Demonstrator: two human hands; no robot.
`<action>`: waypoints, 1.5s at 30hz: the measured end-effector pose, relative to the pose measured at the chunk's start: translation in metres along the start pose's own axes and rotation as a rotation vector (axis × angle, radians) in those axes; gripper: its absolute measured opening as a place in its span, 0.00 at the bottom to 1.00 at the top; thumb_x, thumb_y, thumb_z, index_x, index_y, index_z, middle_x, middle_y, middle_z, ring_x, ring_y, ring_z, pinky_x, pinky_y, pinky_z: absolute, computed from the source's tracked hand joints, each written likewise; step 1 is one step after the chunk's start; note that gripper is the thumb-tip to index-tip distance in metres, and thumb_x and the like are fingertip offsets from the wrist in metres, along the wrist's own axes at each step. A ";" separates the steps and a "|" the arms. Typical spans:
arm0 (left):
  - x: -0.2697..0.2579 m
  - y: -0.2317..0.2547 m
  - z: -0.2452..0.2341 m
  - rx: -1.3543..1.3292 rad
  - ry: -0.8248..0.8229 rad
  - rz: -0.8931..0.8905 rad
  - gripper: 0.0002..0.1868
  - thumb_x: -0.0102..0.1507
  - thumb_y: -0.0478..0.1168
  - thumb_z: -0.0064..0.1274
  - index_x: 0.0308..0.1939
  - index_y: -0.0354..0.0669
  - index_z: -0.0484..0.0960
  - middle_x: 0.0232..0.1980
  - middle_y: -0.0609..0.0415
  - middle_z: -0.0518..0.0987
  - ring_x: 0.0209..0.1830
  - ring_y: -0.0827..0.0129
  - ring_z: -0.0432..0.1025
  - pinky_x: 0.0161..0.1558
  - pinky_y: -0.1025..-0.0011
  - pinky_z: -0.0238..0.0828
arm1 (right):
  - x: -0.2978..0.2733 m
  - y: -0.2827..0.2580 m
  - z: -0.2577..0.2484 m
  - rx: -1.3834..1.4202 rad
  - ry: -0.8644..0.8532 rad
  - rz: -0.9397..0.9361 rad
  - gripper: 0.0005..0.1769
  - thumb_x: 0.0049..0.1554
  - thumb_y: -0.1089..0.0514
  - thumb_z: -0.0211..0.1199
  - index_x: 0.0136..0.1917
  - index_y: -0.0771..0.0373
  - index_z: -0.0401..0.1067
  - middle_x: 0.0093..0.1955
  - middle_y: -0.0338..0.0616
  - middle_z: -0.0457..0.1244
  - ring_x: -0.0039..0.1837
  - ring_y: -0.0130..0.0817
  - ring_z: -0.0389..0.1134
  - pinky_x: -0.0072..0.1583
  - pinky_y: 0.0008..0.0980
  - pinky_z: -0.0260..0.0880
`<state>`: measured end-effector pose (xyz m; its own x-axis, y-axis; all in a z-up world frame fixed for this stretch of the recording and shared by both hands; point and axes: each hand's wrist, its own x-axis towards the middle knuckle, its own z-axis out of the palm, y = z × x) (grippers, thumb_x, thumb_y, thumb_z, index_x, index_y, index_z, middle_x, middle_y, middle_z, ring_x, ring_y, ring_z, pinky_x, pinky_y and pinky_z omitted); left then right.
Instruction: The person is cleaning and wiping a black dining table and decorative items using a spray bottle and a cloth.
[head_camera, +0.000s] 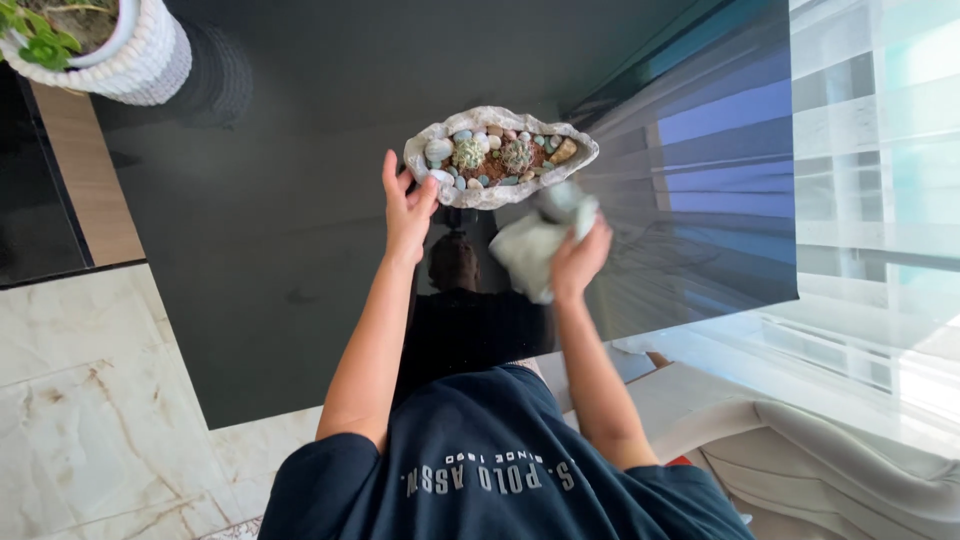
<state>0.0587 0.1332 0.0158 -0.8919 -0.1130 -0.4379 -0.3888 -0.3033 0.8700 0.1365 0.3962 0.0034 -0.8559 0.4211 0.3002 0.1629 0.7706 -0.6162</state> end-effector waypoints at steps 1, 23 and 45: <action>0.006 -0.001 -0.002 0.003 -0.001 -0.009 0.46 0.69 0.42 0.52 0.81 0.54 0.36 0.78 0.45 0.62 0.68 0.59 0.70 0.62 0.55 0.71 | 0.021 -0.001 0.003 -0.005 -0.004 0.007 0.26 0.56 0.69 0.61 0.69 0.68 0.65 0.57 0.61 0.64 0.61 0.60 0.64 0.63 0.51 0.64; 0.011 0.004 0.003 0.047 -0.034 -0.082 0.38 0.71 0.37 0.47 0.80 0.62 0.45 0.74 0.47 0.68 0.65 0.62 0.72 0.59 0.53 0.77 | -0.010 -0.042 0.058 0.191 -0.092 0.166 0.36 0.61 0.67 0.63 0.80 0.54 0.60 0.68 0.57 0.57 0.67 0.52 0.64 0.68 0.43 0.65; 0.066 0.013 -0.045 0.180 -0.451 -0.163 0.39 0.70 0.52 0.45 0.80 0.49 0.46 0.72 0.44 0.71 0.69 0.61 0.67 0.64 0.62 0.67 | -0.071 -0.203 0.177 0.115 0.077 0.334 0.44 0.62 0.57 0.57 0.81 0.78 0.39 0.72 0.81 0.42 0.71 0.75 0.48 0.71 0.54 0.51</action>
<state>0.0057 0.0791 -0.0122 -0.8116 0.3540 -0.4646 -0.5297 -0.1106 0.8410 0.0771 0.1258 -0.0215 -0.7247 0.6785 0.1201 0.3670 0.5276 -0.7661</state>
